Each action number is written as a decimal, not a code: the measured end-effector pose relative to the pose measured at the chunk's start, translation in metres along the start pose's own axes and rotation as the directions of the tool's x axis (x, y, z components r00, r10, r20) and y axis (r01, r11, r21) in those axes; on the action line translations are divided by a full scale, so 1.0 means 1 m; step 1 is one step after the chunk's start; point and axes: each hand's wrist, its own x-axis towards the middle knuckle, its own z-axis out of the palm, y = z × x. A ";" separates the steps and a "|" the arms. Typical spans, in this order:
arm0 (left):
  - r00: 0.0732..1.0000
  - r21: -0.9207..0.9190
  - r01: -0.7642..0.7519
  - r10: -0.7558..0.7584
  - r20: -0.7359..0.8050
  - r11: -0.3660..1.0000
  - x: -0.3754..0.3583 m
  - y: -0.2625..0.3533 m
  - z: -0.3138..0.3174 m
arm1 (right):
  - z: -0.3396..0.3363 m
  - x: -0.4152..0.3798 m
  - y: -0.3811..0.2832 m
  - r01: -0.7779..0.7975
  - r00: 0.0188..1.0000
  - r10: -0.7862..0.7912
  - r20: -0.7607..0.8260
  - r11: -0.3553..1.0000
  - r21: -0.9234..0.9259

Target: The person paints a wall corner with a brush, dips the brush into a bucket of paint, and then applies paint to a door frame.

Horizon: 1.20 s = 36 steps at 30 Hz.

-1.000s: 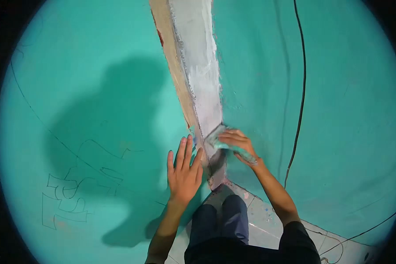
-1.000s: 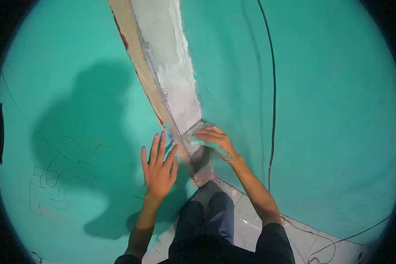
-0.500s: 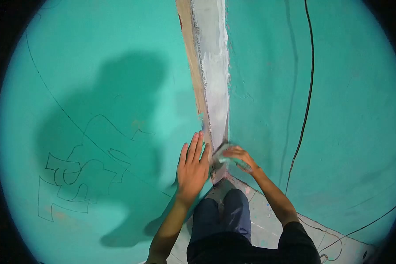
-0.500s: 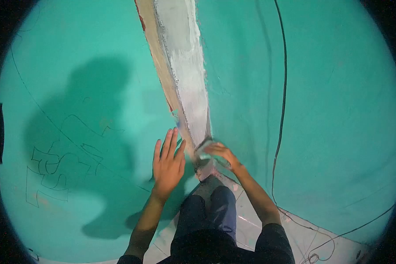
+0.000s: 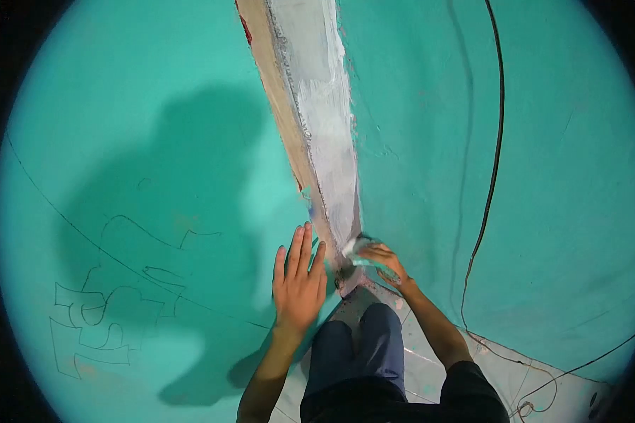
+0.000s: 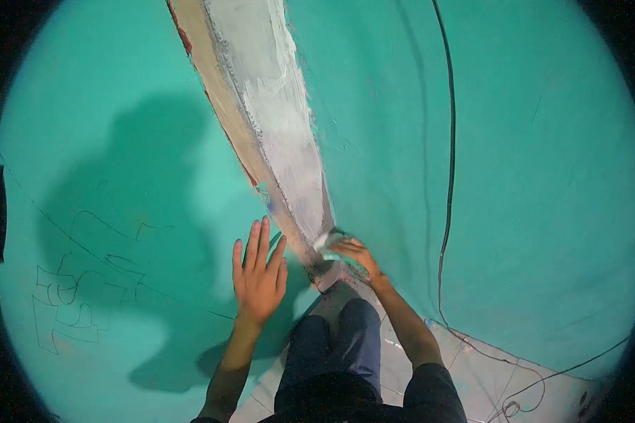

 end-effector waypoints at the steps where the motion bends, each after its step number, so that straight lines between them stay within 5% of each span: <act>1: 1.000 -0.008 -0.006 0.006 -0.006 1.000 -0.001 0.000 -0.001 | 0.001 -0.009 0.002 -0.041 0.991 0.033 0.131 0.998 0.055; 9: 1.000 -0.018 0.003 -0.002 0.018 1.000 -0.002 -0.002 -0.002 | -0.047 0.078 -0.036 0.027 0.997 -0.024 0.072 0.999 -0.047; 11: 1.000 -0.028 0.016 -0.015 0.020 0.999 -0.001 0.000 0.001 | -0.068 0.115 -0.080 0.204 0.968 -0.227 -0.109 0.961 -0.187; 14: 1.000 -0.025 0.015 -0.015 0.002 1.000 -0.002 0.002 0.003 | -0.073 0.141 -0.112 0.283 0.927 -0.347 -0.142 0.896 -0.343; 16: 1.000 -0.045 0.028 -0.028 0.011 0.999 -0.001 0.001 0.002 | -0.060 0.121 -0.102 0.272 0.932 -0.333 -0.144 0.904 -0.330; 20: 1.000 -0.049 0.026 -0.026 0.002 0.998 -0.001 0.001 0.003 | -0.006 0.034 -0.037 -0.012 0.999 0.004 -0.050 0.987 -0.163; 25: 1.000 -0.025 0.017 -0.017 0.012 1.000 -0.002 0.003 -0.004 | 0.017 -0.033 0.034 0.015 0.995 -0.007 0.098 0.997 -0.072; 30: 1.000 -0.012 0.017 -0.017 -0.020 1.000 -0.003 0.003 -0.002 | -0.012 0.042 0.002 0.104 0.983 -0.081 0.164 0.985 -0.137; 32: 0.999 -0.051 0.030 -0.031 -0.018 0.998 -0.003 0.004 -0.001 | -0.040 0.075 -0.039 0.061 0.990 -0.032 0.135 0.975 -0.215; 34: 0.999 -0.055 0.034 -0.036 -0.030 0.998 -0.001 0.005 0.004 | -0.066 0.107 -0.067 0.217 0.951 -0.267 -0.155 0.935 -0.281; 36: 0.999 -0.052 0.040 -0.041 -0.029 0.998 -0.004 0.006 0.006 | -0.072 0.129 -0.098 0.192 0.944 -0.262 -0.203 0.931 -0.309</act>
